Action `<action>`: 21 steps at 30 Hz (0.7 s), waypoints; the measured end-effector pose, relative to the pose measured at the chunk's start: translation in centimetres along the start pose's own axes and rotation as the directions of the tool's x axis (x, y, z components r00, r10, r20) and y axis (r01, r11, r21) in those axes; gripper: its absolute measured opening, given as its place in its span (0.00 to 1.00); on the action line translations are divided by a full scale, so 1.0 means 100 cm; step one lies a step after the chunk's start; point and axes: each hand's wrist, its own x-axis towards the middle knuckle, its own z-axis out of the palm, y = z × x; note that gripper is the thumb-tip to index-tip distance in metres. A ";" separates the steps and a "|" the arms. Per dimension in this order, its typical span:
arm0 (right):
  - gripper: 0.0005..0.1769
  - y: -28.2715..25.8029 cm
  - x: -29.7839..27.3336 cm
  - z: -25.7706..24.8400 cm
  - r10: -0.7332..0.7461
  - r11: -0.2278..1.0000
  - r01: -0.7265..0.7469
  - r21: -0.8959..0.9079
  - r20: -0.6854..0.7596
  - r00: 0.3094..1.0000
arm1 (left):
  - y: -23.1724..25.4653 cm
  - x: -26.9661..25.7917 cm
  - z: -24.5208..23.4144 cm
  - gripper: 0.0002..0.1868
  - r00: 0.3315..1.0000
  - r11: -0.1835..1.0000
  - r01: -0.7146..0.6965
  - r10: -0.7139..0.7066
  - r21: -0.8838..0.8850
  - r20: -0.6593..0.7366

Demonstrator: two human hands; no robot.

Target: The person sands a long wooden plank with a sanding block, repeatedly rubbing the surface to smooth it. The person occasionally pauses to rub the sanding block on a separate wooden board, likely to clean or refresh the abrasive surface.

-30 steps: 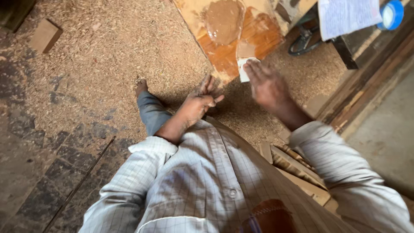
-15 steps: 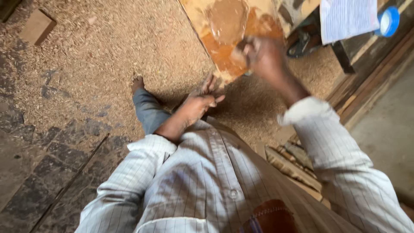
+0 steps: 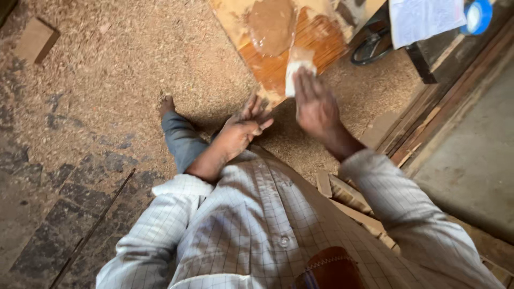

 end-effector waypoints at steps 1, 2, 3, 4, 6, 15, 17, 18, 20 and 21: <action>0.20 0.003 -0.005 -0.004 -0.013 0.993 0.011 0.115 0.015 1.000 | 0.002 0.000 -0.003 0.57 1.000 1.000 -0.019 0.019 -0.024 -0.001; 0.19 0.005 -0.008 -0.008 -0.032 0.980 0.029 0.199 0.015 0.999 | 0.004 0.000 -0.004 0.57 1.000 0.999 -0.028 0.028 -0.030 -0.004; 0.18 0.019 -0.014 -0.013 -0.039 0.953 0.030 0.301 0.024 0.999 | 0.003 0.001 -0.003 0.56 0.999 0.999 -0.033 0.033 -0.039 -0.002; 0.17 0.031 -0.019 -0.016 -0.048 0.909 0.027 0.416 0.040 0.998 | 0.002 0.001 -0.003 0.56 0.999 0.998 -0.038 0.038 -0.048 0.001; 0.16 0.056 -0.016 -0.011 0.161 0.720 -0.288 0.631 0.252 0.954 | 0.003 0.000 -0.003 0.56 1.000 1.000 -0.016 0.016 -0.013 -0.003; 0.08 0.014 0.023 0.013 0.469 0.394 -0.671 0.628 0.491 0.735 | 0.007 -0.006 0.003 0.57 1.000 0.998 -0.012 0.012 0.058 -0.016; 0.07 0.000 0.018 0.000 0.430 0.480 -0.630 0.610 0.462 0.776 | 0.005 -0.005 0.005 0.58 1.000 0.997 -0.014 0.015 0.072 -0.009; 0.08 0.001 0.015 -0.006 0.408 0.568 -0.626 0.534 0.478 0.778 | 0.003 -0.006 0.006 0.58 1.000 0.997 -0.003 0.004 0.076 -0.012; 0.12 0.018 0.025 -0.005 0.346 0.578 -0.472 0.666 0.324 0.881 | 0.012 -0.001 0.004 0.58 1.000 0.997 -0.002 0.002 0.083 -0.009; 0.15 0.036 0.024 -0.004 0.322 0.483 -0.295 0.825 0.147 0.935 | 0.011 -0.003 0.002 0.58 1.000 0.997 0.002 -0.001 0.071 -0.007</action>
